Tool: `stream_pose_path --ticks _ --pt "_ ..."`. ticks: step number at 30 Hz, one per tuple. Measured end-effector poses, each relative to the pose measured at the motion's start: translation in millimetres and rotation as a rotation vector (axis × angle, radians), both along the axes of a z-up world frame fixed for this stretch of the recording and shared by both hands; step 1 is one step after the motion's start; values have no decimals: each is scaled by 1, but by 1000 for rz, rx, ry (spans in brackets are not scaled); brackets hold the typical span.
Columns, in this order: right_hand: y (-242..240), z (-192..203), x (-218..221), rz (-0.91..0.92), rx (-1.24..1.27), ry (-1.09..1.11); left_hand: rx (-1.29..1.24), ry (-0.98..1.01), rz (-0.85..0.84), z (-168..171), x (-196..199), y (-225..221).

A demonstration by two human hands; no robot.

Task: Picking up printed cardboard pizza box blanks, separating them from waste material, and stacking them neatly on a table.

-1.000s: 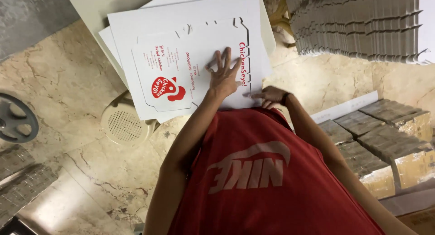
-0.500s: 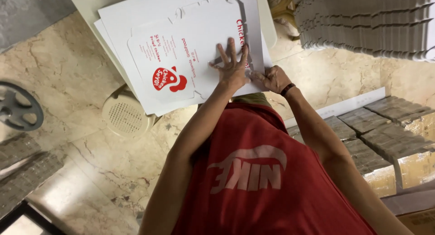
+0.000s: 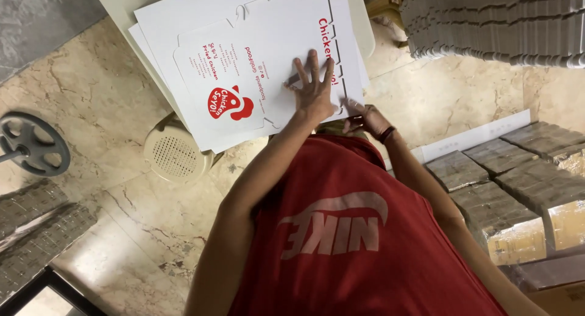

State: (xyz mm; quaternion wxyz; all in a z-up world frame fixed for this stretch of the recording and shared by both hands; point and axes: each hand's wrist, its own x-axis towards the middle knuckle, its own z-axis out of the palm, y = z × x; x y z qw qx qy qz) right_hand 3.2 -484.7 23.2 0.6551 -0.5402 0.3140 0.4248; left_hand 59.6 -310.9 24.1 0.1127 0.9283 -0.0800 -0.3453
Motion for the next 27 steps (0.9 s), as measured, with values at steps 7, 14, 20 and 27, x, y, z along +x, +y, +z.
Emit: stream_pose_path --ticks 7,14,20,27 --pt "5 -38 -22 19 -229 -276 130 -19 -8 15 1 -20" --pt "23 0 -22 -146 -177 -219 51 73 14 17 3 -11" --pt "39 -33 -34 -251 -246 -135 -21 94 -130 9 10 17" --pt "31 9 7 -120 -512 -372 -36 2 -104 3 18 -1"
